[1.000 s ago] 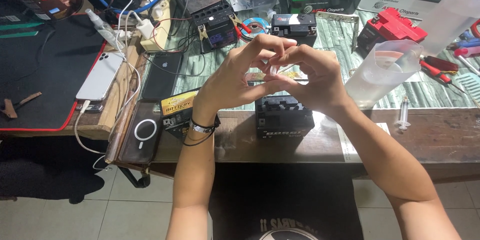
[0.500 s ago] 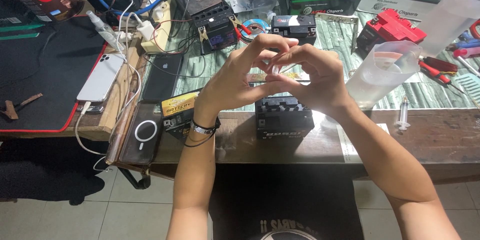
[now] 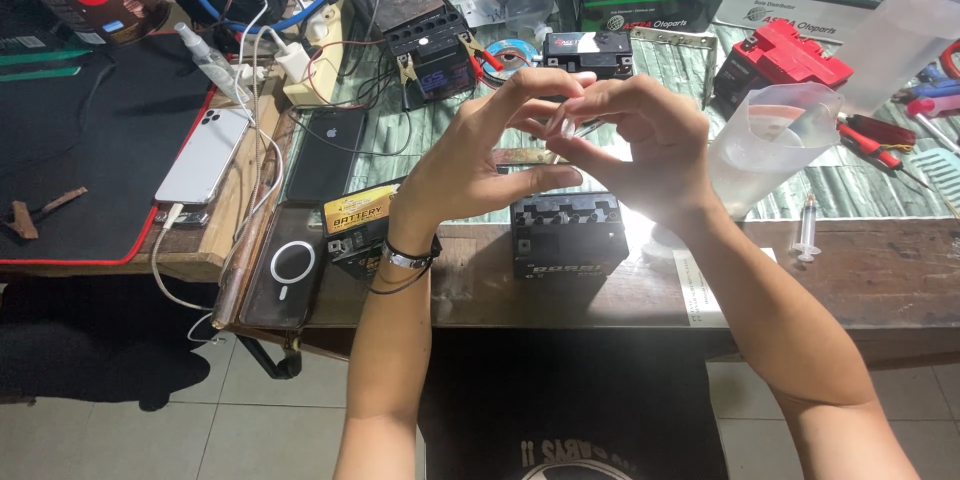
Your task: Filling small battery cells with liquid using a syringe at a workbench
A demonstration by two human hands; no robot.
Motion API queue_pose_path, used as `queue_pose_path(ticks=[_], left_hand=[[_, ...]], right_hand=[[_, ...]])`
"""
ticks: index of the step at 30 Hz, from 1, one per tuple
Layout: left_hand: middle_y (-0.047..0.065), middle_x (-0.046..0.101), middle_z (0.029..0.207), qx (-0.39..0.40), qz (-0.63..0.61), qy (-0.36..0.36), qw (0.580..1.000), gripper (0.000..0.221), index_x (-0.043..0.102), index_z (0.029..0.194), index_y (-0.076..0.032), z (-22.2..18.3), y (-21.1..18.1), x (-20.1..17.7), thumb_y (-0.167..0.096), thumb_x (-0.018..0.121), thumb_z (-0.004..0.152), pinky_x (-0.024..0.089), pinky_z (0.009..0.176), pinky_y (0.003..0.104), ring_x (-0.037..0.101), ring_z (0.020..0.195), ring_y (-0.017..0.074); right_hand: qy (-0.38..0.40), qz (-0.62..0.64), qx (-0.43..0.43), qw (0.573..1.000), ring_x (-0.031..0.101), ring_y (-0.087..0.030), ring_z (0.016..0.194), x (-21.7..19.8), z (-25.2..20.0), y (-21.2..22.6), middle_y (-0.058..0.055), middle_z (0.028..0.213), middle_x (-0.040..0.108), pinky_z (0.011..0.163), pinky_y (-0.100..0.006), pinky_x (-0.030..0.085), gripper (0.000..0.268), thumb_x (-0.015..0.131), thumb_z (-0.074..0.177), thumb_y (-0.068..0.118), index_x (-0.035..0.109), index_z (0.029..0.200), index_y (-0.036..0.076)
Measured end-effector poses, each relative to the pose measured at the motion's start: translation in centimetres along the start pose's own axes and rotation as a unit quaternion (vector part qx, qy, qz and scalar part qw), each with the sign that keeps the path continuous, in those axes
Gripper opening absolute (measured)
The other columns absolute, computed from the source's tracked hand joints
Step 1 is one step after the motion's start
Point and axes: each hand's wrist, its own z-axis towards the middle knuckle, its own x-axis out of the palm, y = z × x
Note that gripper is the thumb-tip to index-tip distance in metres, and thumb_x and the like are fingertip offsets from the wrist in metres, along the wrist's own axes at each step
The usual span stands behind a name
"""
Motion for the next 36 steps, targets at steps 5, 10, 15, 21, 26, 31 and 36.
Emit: queue_pose_path(ticks=[5,10,15,21,26,31,36], left_hand=[[0.016,0.061,0.142,0.001,-0.001,-0.011,1.0,0.059,0.052,0.14,-0.018,-0.1,0.2,0.1,-0.025,0.086,0.093,0.061,0.096,0.055,0.068,0.123,0.0456],[0.016,0.062,0.139,0.002,0.006,-0.029,1.0,0.055,0.053,0.138,-0.016,-0.1,0.0,0.1,-0.033,0.082,0.095,0.059,0.101,0.056,0.065,0.127,0.0433],[0.013,0.066,0.135,0.021,0.03,-0.088,0.995,0.046,0.058,0.132,-0.012,0.0,0.5,0.1,-0.05,0.056,0.106,0.058,0.104,0.048,0.067,0.126,0.0358],[0.011,0.07,0.129,0.01,0.11,-0.172,0.979,0.054,0.058,0.121,-0.012,0.0,-1.3,-0.2,-0.057,0.029,0.113,0.065,0.099,0.038,0.075,0.113,0.0254],[0.014,0.072,0.12,0.036,0.099,-0.241,0.965,0.056,0.062,0.109,-0.007,0.2,-2.3,0.1,-0.052,0.03,0.113,0.064,0.098,0.038,0.074,0.119,0.032],[0.012,0.072,0.107,0.087,0.123,-0.271,0.951,0.051,0.06,0.104,-0.005,0.4,-1.9,0.4,-0.045,0.03,0.115,0.064,0.099,0.046,0.075,0.109,0.0331],[0.017,0.068,0.091,0.115,0.064,-0.319,0.938,0.057,0.059,0.091,0.0,1.0,-2.8,1.8,-0.044,0.032,0.114,0.06,0.093,0.047,0.072,0.093,0.0369]], right_hand=[[-0.009,0.011,-0.003,1.0,0.072,-0.028,0.091,-0.2,0.1,0.0,-0.02,0.091,0.068,0.09,-0.049,0.061,0.034,0.077,0.083,-0.023,0.063,0.111,-0.011],[-0.033,0.003,0.004,0.999,0.071,-0.026,0.092,-0.2,0.1,0.5,-0.02,0.093,0.069,0.089,-0.049,0.061,0.036,0.076,0.086,-0.022,0.062,0.116,-0.01],[-0.04,-0.005,0.004,0.999,0.068,-0.025,0.094,-1.0,0.4,0.8,-0.02,0.092,0.067,0.088,-0.048,0.061,0.04,0.072,0.088,-0.025,0.062,0.124,-0.012],[-0.085,-0.101,-0.01,0.991,0.071,-0.026,0.093,-2.7,-0.6,1.7,-0.02,0.106,0.068,0.086,-0.033,0.066,0.028,0.07,0.103,-0.024,0.059,0.123,-0.008],[-0.215,-0.142,-0.015,0.966,0.068,-0.03,0.092,-5.2,-4.0,4.9,-0.022,0.109,0.06,0.075,-0.033,0.056,0.025,0.068,0.111,-0.012,0.051,0.123,0.002],[-0.344,-0.209,0.04,0.914,0.06,-0.033,0.1,-11.1,-14.0,5.9,-0.026,0.123,0.054,0.08,-0.037,0.058,0.017,0.057,0.124,-0.016,0.053,0.133,-0.003],[-0.443,-0.322,0.077,0.833,0.058,-0.026,0.111,-14.2,-20.6,9.5,-0.018,0.14,0.063,0.111,-0.033,0.051,0.013,0.053,0.125,0.0,0.062,0.133,-0.005]])
